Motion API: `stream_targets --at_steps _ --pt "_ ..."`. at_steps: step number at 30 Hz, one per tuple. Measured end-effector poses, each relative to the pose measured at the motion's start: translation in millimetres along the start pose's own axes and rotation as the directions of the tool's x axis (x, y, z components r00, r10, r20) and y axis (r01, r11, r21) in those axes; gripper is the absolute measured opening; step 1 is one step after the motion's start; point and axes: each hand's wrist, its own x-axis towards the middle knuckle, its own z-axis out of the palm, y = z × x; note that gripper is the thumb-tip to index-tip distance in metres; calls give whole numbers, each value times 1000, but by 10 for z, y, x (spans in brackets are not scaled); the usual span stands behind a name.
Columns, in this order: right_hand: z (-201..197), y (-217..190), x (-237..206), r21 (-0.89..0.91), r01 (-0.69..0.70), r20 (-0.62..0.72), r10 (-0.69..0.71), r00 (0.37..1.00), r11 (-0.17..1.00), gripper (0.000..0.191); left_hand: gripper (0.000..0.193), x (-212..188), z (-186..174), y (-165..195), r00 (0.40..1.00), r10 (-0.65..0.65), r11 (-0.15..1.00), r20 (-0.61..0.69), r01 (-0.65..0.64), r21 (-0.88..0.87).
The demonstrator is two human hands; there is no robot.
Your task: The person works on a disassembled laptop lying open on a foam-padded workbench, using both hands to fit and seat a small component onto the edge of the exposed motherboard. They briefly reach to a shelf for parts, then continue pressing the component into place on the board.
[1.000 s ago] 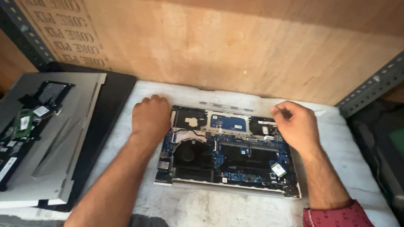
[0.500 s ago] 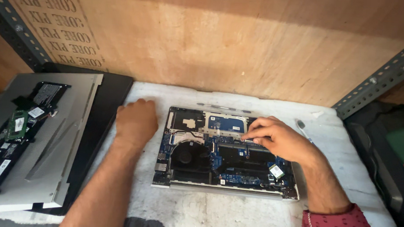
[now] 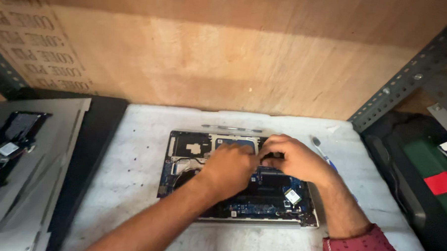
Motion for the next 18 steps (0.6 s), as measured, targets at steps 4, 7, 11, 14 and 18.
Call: stream_targets --at_steps 4,7,11,14,18 --pt "3 83 21 -3 41 -21 -41 999 999 16 9 -34 84 27 1000 16 999 -19 -15 33" --pt "0 141 37 89 -53 5 52 999 995 16 13 -82 116 30 996 38 999 -84 -41 -29" --pt "1 135 40 78 -97 9 97 995 992 16 12 -101 133 1 990 52 997 -133 -59 -43" --pt "-24 93 63 121 -128 21 126 992 984 14 16 -107 134 -14 989 95 996 -114 -94 12" --pt "-57 43 34 66 -107 13 106 994 992 16 15 -99 122 -18 984 149 987 -100 -142 75"
